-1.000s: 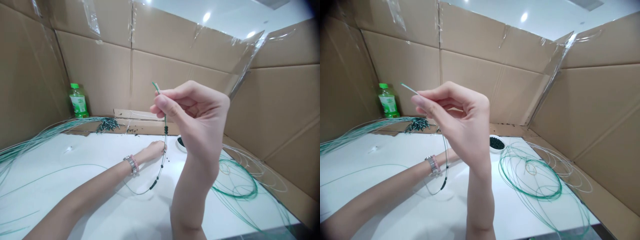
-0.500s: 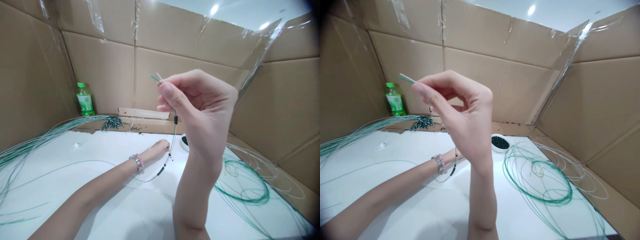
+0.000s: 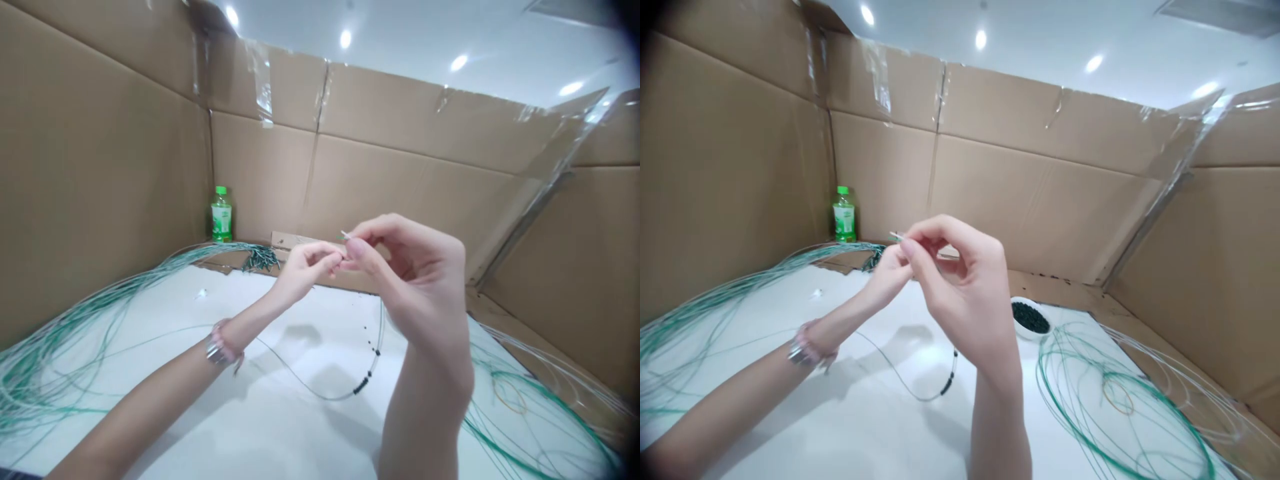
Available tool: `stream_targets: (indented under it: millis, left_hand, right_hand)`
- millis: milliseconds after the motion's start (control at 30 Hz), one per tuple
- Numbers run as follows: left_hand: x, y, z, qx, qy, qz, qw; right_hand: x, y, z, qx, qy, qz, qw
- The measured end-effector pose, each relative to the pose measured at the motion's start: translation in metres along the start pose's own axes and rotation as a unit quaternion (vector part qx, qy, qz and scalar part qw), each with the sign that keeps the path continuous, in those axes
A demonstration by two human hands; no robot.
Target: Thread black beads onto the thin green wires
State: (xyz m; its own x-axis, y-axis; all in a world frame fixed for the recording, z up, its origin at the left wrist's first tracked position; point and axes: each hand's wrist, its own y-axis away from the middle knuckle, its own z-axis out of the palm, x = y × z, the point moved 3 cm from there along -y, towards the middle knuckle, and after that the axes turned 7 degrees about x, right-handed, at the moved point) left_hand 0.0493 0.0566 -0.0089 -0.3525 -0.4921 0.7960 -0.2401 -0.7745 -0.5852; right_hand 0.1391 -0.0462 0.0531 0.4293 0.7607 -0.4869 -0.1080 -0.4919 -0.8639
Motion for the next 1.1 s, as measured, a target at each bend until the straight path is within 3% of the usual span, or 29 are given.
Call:
stream_targets:
  millis: [167, 300, 567, 933, 1100]
  left_hand:
    - [0.045, 0.01, -0.028, 0.036, 0.177, 0.004, 0.984]
    - [0.064, 0.021, -0.03, -0.004, 0.185, 0.024, 0.982]
    - [0.066, 0.024, -0.03, -0.008, 0.155, 0.044, 0.987]
    - [0.063, 0.026, -0.031, -0.029, 0.138, 0.057, 0.988]
    - [0.07, 0.024, -0.032, -0.015, 0.078, 0.092, 0.993]
  right_hand:
    - [-0.008, 0.008, 0.01, 0.035, 0.063, -0.033, 0.997]
    - [-0.017, 0.016, 0.02, 0.016, 0.07, -0.05, 0.996]
    - [-0.018, 0.021, 0.028, 0.048, -0.019, -0.06, 0.997]
    - [-0.019, 0.024, 0.028, 0.052, 0.019, -0.092, 0.994]
    - [-0.018, 0.024, 0.027, 0.039, 0.039, -0.086, 0.995]
